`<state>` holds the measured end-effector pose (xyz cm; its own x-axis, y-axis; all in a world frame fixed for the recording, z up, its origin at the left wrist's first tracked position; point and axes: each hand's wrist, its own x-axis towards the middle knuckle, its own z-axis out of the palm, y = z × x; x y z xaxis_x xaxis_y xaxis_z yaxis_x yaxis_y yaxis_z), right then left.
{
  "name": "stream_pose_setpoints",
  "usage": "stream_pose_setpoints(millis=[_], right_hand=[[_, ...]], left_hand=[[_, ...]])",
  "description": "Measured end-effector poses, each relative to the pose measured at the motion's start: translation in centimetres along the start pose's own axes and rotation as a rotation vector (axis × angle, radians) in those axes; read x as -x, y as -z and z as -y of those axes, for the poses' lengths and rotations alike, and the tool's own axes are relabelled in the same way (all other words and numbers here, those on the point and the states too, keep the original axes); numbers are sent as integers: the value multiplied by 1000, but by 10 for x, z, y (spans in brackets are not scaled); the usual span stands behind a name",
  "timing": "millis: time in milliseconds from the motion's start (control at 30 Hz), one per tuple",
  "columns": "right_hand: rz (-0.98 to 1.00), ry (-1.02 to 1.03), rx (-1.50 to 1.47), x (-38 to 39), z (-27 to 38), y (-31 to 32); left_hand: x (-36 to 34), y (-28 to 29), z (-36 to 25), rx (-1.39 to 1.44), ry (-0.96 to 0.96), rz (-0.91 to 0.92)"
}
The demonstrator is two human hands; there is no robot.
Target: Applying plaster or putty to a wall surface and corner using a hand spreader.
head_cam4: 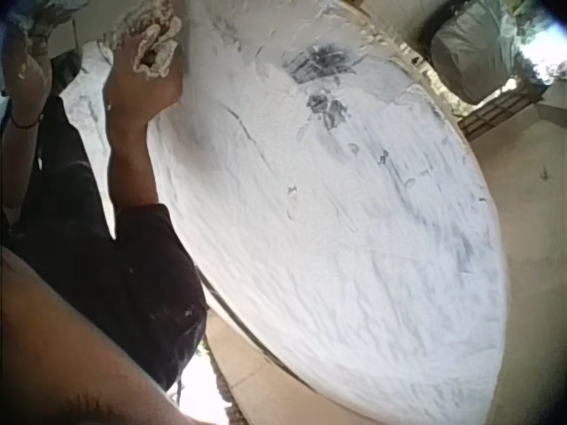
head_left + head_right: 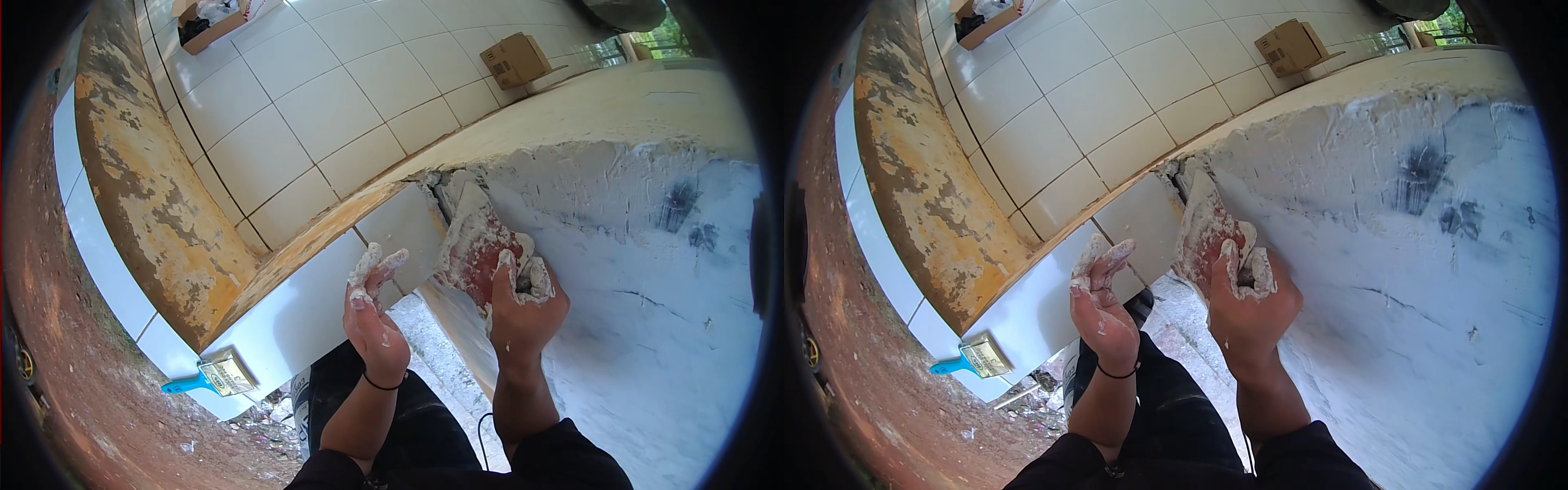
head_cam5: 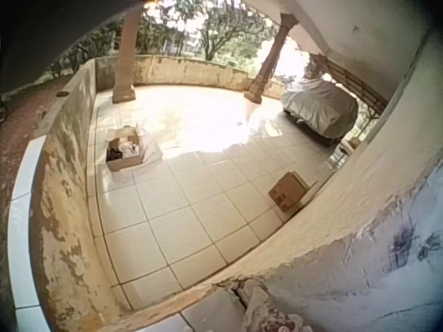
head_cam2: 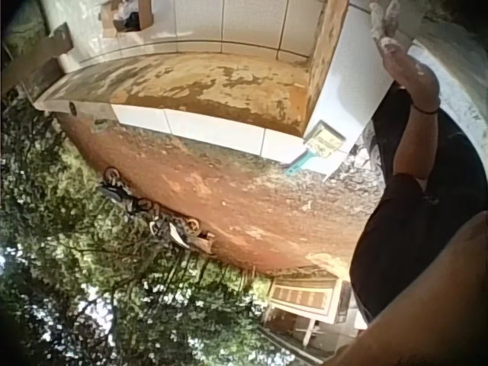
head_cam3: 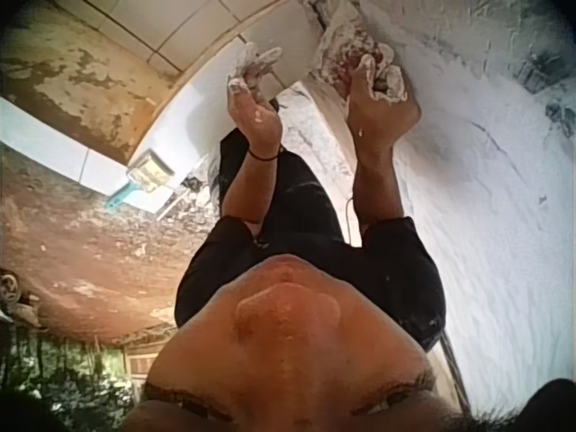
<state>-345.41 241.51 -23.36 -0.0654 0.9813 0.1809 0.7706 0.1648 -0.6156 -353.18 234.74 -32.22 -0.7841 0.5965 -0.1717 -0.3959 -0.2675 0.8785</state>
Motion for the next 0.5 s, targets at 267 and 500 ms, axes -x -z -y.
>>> stream_pose_setpoints(millis=[267,500], right_hand=[[156,-99,-63,-19,16,-12],[57,23,16,1,15,5]], left_hand=[[-3,11,-6,36,-9,-45],[-8,25,-11,-40,32,-93]])
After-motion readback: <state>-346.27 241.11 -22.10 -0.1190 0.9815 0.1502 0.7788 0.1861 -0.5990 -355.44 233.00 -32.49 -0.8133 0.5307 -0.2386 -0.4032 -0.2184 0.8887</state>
